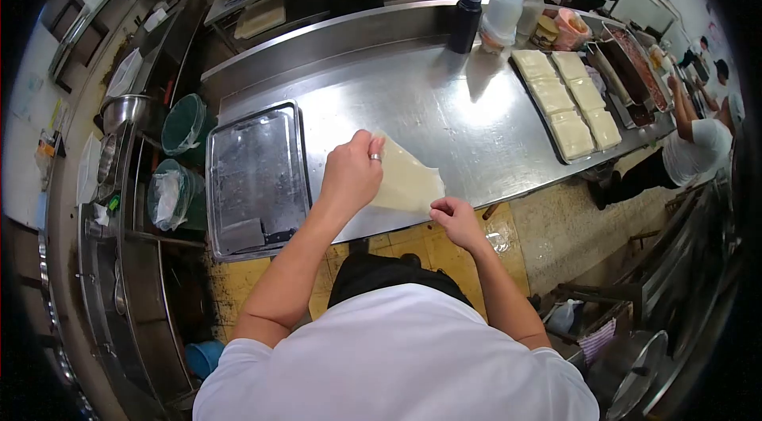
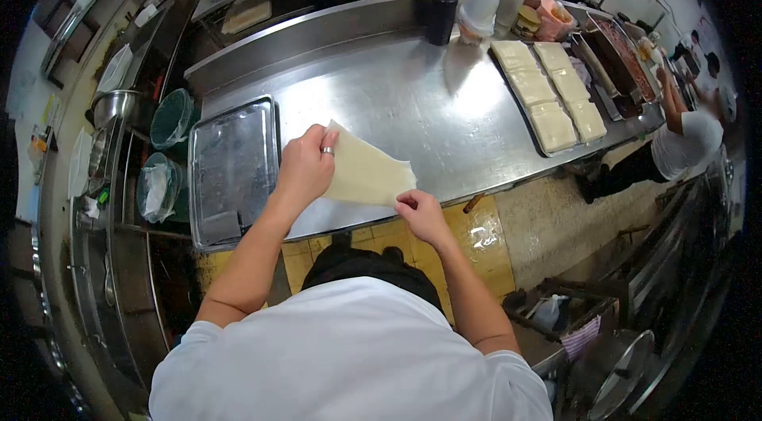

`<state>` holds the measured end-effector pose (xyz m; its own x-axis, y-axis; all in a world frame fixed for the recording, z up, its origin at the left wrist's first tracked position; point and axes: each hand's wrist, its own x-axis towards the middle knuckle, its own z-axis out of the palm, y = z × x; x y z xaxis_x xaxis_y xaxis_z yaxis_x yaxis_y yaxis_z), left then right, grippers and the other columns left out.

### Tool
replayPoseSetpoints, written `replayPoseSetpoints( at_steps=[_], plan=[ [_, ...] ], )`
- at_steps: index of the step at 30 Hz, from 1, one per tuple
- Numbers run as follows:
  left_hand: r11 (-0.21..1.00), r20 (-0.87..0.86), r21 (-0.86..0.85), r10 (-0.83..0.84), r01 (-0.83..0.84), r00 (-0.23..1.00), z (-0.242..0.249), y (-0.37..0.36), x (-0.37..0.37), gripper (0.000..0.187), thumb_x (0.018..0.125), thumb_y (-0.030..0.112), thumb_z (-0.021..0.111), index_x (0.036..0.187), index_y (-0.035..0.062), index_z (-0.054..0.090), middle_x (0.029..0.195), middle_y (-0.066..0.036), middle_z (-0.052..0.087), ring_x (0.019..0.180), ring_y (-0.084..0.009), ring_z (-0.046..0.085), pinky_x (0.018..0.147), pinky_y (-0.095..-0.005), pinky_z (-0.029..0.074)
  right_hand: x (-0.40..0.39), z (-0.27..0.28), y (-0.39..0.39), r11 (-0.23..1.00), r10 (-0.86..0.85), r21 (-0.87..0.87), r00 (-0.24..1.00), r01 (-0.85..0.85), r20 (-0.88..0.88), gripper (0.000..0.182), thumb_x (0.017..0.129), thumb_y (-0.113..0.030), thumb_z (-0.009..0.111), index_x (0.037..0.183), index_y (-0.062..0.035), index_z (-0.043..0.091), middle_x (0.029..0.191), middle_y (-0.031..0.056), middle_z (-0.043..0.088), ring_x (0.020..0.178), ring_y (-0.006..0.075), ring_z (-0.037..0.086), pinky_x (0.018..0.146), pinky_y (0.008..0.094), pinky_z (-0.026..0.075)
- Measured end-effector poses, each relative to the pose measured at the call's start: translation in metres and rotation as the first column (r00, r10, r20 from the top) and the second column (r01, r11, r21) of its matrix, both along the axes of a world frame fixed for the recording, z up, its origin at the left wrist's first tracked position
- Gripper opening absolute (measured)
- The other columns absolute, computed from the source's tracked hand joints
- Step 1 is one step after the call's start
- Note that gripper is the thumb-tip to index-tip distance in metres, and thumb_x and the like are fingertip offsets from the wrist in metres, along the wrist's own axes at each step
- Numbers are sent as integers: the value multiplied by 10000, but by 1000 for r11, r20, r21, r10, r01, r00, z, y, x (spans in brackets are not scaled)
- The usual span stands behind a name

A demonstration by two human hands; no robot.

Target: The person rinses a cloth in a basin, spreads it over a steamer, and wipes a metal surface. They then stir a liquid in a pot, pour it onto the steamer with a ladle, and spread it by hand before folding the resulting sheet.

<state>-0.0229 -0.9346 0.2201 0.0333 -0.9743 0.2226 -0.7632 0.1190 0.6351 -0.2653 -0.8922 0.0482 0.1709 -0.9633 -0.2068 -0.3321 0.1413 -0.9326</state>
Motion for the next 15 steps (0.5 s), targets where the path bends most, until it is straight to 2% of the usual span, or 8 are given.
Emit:
replayPoseSetpoints(
  at_steps=[3,7,11,15],
  plan=[
    [998,-1,-46,-31,31,1000,14,-8,12,274,1004,212,562,851,-14,589,717,-285,615,696,-500,606,639,-554,444,12,13,-12,1000,-4,7,999,3,43,257,898,-163,720,1068,29,712,939,110,744,843,171,677,778,321,546],
    [999,7,-44,6,-5,1000,40,-9,53,267,1006,212,563,860,-9,592,737,-277,623,704,-486,611,649,-547,448,43,38,-37,998,46,37,997,-49,65,242,915,-156,706,1061,37,705,926,88,733,830,150,656,765,307,527],
    [996,98,-61,70,-64,993,69,-4,128,253,1004,212,566,883,-8,602,782,-275,638,754,-483,621,669,-547,456,107,47,-62,995,86,38,994,-89,68,247,923,-155,698,1084,32,701,934,78,727,840,148,649,766,305,526],
    [985,218,-100,162,-143,963,98,13,213,245,997,205,573,882,-8,603,807,-280,644,808,-489,628,690,-556,466,198,55,-80,970,243,15,969,-244,45,271,926,-170,699,1104,34,700,955,104,738,860,166,670,783,319,537]
  ],
)
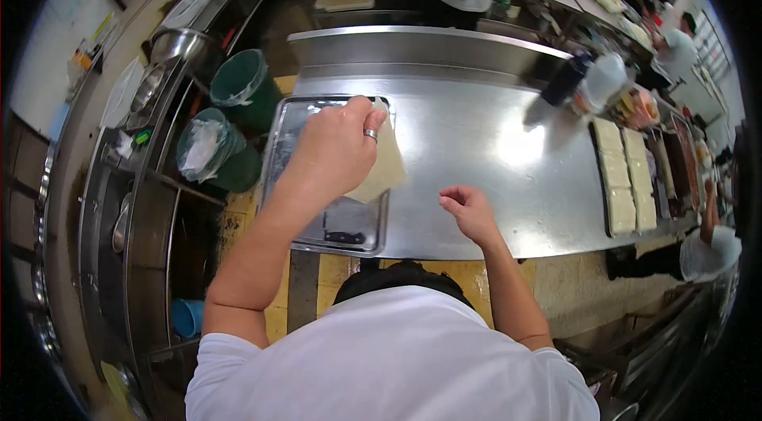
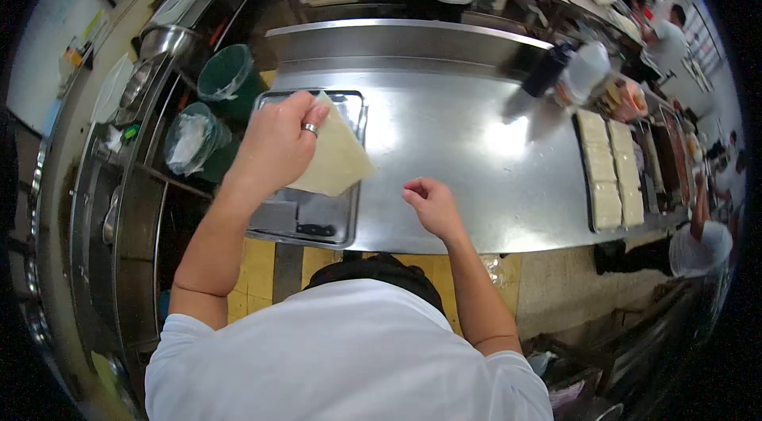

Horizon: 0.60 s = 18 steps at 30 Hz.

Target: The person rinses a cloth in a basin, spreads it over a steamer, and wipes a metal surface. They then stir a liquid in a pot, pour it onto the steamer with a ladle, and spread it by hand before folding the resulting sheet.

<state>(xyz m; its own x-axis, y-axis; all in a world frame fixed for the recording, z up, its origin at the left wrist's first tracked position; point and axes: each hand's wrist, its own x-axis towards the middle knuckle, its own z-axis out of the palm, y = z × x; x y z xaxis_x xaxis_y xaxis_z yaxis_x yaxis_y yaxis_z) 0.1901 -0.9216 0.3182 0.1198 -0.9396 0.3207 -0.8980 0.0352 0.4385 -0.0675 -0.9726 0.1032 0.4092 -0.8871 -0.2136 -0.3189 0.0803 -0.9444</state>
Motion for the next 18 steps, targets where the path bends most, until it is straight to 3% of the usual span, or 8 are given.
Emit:
replayPoseSetpoints(
  at_steps=[6,11,14,18],
  plan=[
    [993,143,8,114,-116,983,-2,14,116,254,999,229,575,900,-4,592,751,-265,652,759,-491,644,670,-555,498,141,10,-7,973,228,-35,973,-229,-24,282,933,-177,696,1120,34,694,990,118,741,892,173,679,814,323,537],
    [988,235,82,109,-132,966,-49,8,166,226,987,228,592,916,14,593,717,-233,674,714,-428,694,635,-532,540,217,6,-3,964,256,61,966,-258,33,246,961,-175,685,1126,7,693,997,76,724,904,139,651,819,298,521],
    [983,247,171,18,-62,969,-90,-3,168,218,989,231,582,935,20,596,729,-210,692,706,-391,714,625,-503,561,237,-13,-5,939,102,300,970,-167,220,292,972,-210,671,1153,19,674,1039,66,711,918,174,669,824,329,536],
    [955,78,272,-145,119,986,-182,-34,149,219,977,225,570,1011,11,597,817,-198,724,763,-378,730,677,-479,584,240,-38,-14,823,-133,557,917,-109,376,452,1044,-422,533,1239,-24,627,1135,68,687,978,183,656,868,369,543]
  ],
)
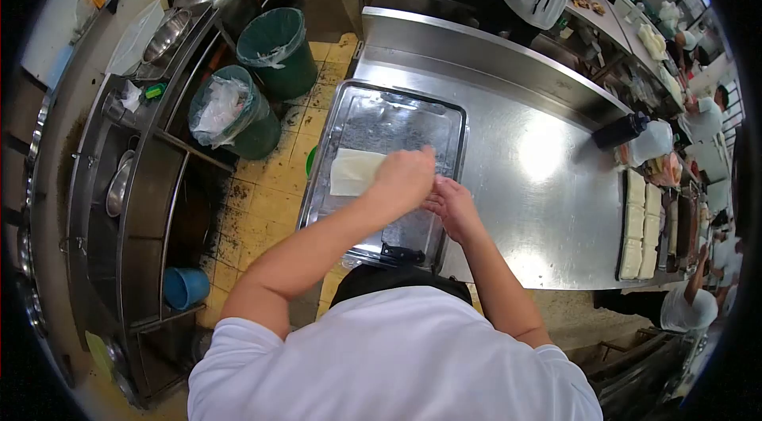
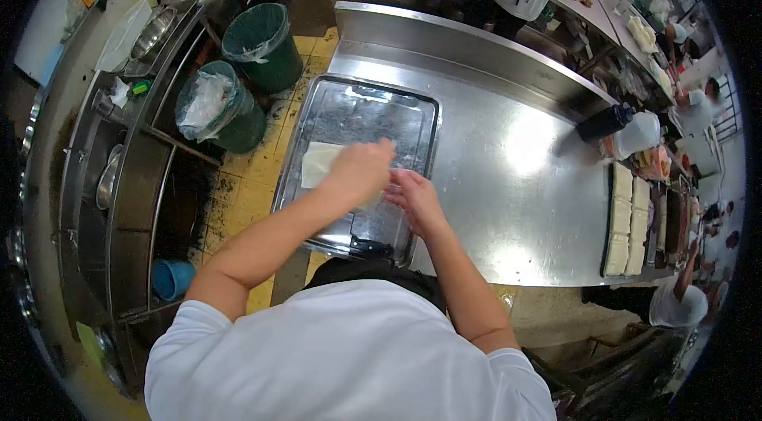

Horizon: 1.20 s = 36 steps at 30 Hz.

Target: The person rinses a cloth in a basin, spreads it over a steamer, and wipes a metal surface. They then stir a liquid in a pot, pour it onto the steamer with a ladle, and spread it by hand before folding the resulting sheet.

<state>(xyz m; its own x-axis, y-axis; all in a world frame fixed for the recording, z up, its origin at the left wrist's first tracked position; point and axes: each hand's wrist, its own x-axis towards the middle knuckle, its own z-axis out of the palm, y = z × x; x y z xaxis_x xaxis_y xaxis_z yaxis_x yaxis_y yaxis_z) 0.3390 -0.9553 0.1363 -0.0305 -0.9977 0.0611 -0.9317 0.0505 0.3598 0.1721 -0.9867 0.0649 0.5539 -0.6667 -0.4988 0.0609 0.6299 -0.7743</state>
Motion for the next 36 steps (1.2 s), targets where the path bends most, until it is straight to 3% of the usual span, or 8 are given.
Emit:
replayPoseSetpoints(
  at_steps=[6,9,12,15,18,22,27,36],
  plan=[
    [988,-180,154,12,17,984,-62,-35,-42,267,947,245,575,1051,7,638,908,-239,720,886,-410,718,755,-511,575,-7,-38,-25,919,-193,384,949,86,251,731,1035,-663,301,1343,-52,559,1310,152,647,1203,311,632,995,452,516],
    [970,-222,236,110,-55,969,-55,-32,-32,263,939,269,585,1043,44,671,936,-224,723,928,-414,705,824,-521,554,-13,-57,-34,897,-211,434,943,82,259,594,1061,-565,382,1345,-78,570,1278,118,669,1155,279,653,966,437,531],
    [968,-287,59,249,-243,925,-75,-13,31,230,925,261,610,979,57,701,985,-199,726,957,-407,693,841,-517,537,-10,-85,-46,955,-166,241,985,173,-49,430,1064,-381,505,1277,-23,613,1184,111,696,1047,245,676,915,402,544],
    [829,-66,165,550,-534,833,-107,23,100,293,912,253,654,1087,22,695,1070,-239,714,1012,-429,673,884,-510,527,-20,-102,-54,996,-90,-49,943,78,-321,288,1026,-188,585,1208,27,645,1098,96,707,965,203,671,863,360,545],
    [712,-2,274,672,-646,740,-128,50,122,408,904,327,674,1077,-43,662,1092,-269,699,1052,-445,660,916,-521,519,-21,-98,-56,988,-108,-139,937,65,-332,314,904,-47,589,1189,41,688,1042,97,724,920,180,667,825,331,524],
    [566,23,405,779,-718,627,-130,52,120,476,886,395,685,1044,-54,671,1102,-284,699,1061,-450,664,947,-520,513,-20,-90,-59,984,-96,-169,956,50,-277,313,910,-46,592,1196,33,689,1042,85,725,905,176,667,810,329,528],
    [598,-18,437,753,-672,658,-135,47,120,473,861,424,694,1022,-21,705,1056,-273,715,1036,-436,678,927,-508,522,-20,-87,-64,986,-70,-162,954,23,-292,304,920,-79,607,1188,27,700,1013,71,726,860,156,656,776,313,521],
    [558,-232,340,830,-757,508,-158,43,119,384,884,385,715,994,17,716,1007,-239,727,984,-424,688,868,-502,524,-13,-106,-76,900,-186,-420,775,-111,-604,299,868,-166,668,1070,40,745,853,132,751,766,175,688,701,350,534]
  ],
)
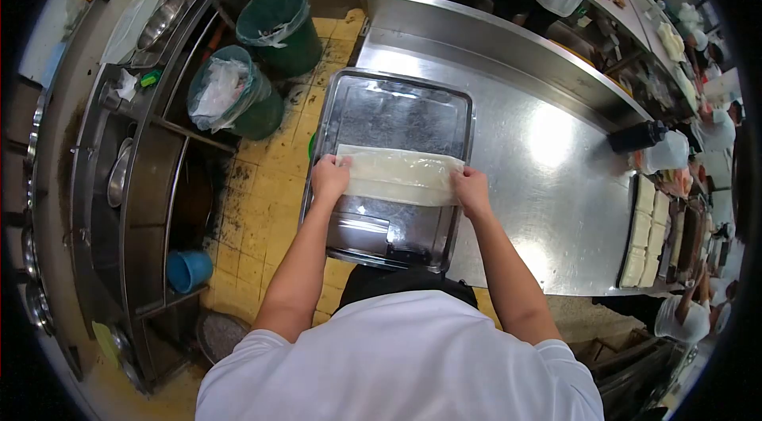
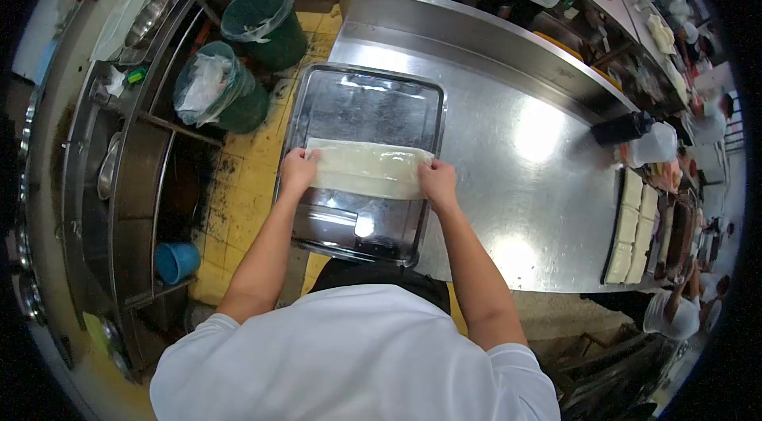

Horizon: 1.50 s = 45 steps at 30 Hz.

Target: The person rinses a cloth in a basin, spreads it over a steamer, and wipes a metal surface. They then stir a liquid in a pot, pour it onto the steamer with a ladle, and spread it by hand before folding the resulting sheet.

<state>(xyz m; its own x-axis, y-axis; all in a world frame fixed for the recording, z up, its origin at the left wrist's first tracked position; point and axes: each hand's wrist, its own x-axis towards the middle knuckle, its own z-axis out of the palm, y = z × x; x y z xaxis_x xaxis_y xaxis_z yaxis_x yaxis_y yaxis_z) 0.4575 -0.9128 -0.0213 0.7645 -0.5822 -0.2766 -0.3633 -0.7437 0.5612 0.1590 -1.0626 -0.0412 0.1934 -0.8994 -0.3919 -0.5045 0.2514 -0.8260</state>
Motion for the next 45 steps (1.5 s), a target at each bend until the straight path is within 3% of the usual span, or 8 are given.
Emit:
replayPoseSetpoints(
  at_steps=[10,13,16,22,25,30,40,45],
  plan=[
    [888,-47,-459,9,-30,999,17,11,-8,236,940,255,699,1008,30,702,876,-213,726,808,-390,707,717,-447,532,3,26,14,998,-63,-11,978,67,197,272,881,-57,619,1107,48,730,900,102,746,775,151,676,709,314,532],
    [912,-60,-409,4,-28,998,47,13,-10,230,944,252,697,1008,31,697,860,-210,723,781,-383,706,701,-451,531,4,31,18,998,-49,-33,970,59,237,270,888,-47,619,1117,56,719,911,92,739,782,142,668,713,302,531],
    [922,30,-388,-8,19,1000,55,15,-6,196,959,215,696,999,23,689,738,-96,691,662,-140,625,623,-337,488,8,43,24,998,-35,-38,975,44,220,288,890,-54,627,1142,58,710,919,100,741,792,146,670,723,302,533],
    [923,141,-364,-78,124,987,21,20,13,227,941,243,701,1055,46,699,849,-177,724,769,-318,708,699,-411,528,14,33,26,999,-29,-18,983,32,182,322,897,-66,636,1190,54,698,971,122,750,834,158,683,756,310,537],
    [972,121,-176,-135,155,983,11,23,17,265,940,261,666,1121,66,674,990,-250,716,937,-468,675,799,-529,524,12,11,20,1000,-19,1,995,19,95,335,901,-70,633,1206,54,691,996,140,754,850,168,690,772,316,540],
    [981,123,-111,-145,159,982,5,25,22,340,929,266,677,1232,112,670,997,-225,727,935,-437,688,815,-505,531,6,-3,20,999,-25,-21,995,27,100,383,896,-71,622,1264,21,677,997,171,753,844,192,697,786,329,543],
    [951,133,94,-306,296,943,30,38,21,654,894,234,693,1491,89,471,1229,-258,655,1133,-430,622,938,-510,509,-3,66,26,906,82,-358,923,-226,-376,374,867,-106,617,1227,-55,703,1079,190,722,1002,386,687,906,448,532],
    [960,117,56,-281,276,953,36,21,27,620,889,222,698,1457,60,509,1209,-219,675,1128,-417,623,938,-504,506,5,68,22,857,155,-393,894,-333,-420,366,859,-133,632,1210,-47,693,1110,200,674,1035,400,646,923,476,516]
  ],
)
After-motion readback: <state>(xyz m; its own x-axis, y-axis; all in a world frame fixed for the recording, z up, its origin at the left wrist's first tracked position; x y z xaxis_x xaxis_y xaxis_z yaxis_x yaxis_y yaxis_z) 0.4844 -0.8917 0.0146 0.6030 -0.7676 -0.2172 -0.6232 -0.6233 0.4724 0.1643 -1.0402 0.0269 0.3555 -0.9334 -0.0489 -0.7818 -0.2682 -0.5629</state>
